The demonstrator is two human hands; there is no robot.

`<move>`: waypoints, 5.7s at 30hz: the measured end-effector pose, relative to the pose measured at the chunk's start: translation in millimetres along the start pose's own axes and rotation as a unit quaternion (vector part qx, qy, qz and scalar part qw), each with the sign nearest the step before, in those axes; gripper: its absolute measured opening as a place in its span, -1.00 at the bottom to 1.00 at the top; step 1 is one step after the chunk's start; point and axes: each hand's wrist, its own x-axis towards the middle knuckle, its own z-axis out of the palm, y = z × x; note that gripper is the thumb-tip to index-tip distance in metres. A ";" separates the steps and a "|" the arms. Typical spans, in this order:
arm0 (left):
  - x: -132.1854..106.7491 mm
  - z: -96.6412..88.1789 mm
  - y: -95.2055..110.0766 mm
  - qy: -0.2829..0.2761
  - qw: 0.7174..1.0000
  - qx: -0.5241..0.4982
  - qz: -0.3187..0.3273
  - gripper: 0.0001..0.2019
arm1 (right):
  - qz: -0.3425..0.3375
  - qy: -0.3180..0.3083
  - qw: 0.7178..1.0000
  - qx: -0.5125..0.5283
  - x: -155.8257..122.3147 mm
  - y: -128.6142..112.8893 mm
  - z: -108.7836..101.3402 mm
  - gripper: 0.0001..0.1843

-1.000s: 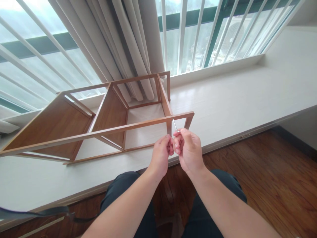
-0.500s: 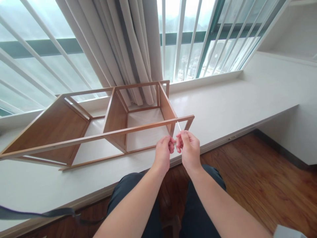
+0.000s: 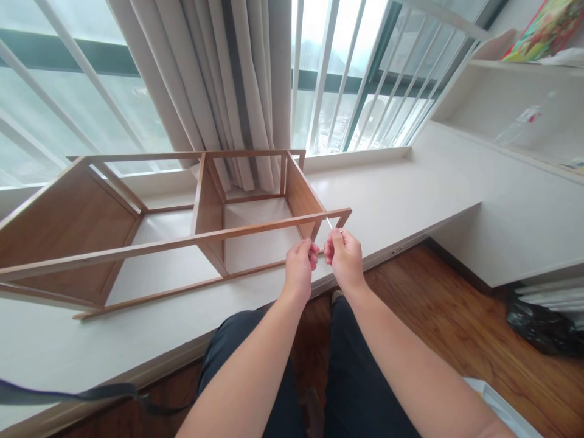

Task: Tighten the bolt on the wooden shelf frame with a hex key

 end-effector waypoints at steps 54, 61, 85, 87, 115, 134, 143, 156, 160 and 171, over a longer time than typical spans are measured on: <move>13.9 -3.3 -5.3 0.002 0.999 0.008 0.039 -0.69 | -0.074 -0.013 0.912 -0.403 8.6 -29.8 -27.9 -0.67; 14.8 -3.6 -5.7 0.007 0.999 0.014 0.041 -0.71 | -0.050 -0.024 0.934 -0.353 13.0 -30.8 -30.2 -0.63; 18.2 -5.1 -8.5 0.013 0.998 0.024 0.051 -0.70 | 0.023 -0.022 0.976 -0.213 13.5 -25.4 -14.6 -0.63; 18.1 -5.0 -9.1 0.013 0.998 0.027 0.049 -0.70 | 0.007 -0.019 0.969 -0.246 14.6 -25.1 -19.1 -0.63; 75.7 -19.8 -30.7 0.037 0.879 0.415 0.232 -0.43 | -0.117 -0.276 0.805 -0.511 -103.2 93.1 -43.4 -0.67; 55.6 -40.9 -16.9 0.051 0.866 0.445 0.223 -0.59 | -0.173 -0.266 0.825 -0.468 -120.3 89.9 -65.8 -0.67; -1.8 -153.3 36.6 0.299 0.832 0.395 0.248 -0.72 | -0.191 -0.234 0.842 -0.446 -117.3 101.3 -90.6 -0.54; 4.5 -214.4 43.3 0.286 0.832 0.459 0.126 -0.60 | -0.214 -0.283 0.832 -0.426 -121.1 105.9 -56.5 -0.53; 0.7 -215.0 37.2 0.279 0.822 0.482 0.122 -0.59 | -0.212 -0.300 0.826 -0.428 -124.5 102.8 -50.6 -0.53; -22.9 -208.5 -8.4 0.223 0.819 0.498 0.180 -0.56 | -0.188 -0.301 0.841 -0.409 -125.7 105.8 -63.9 -0.50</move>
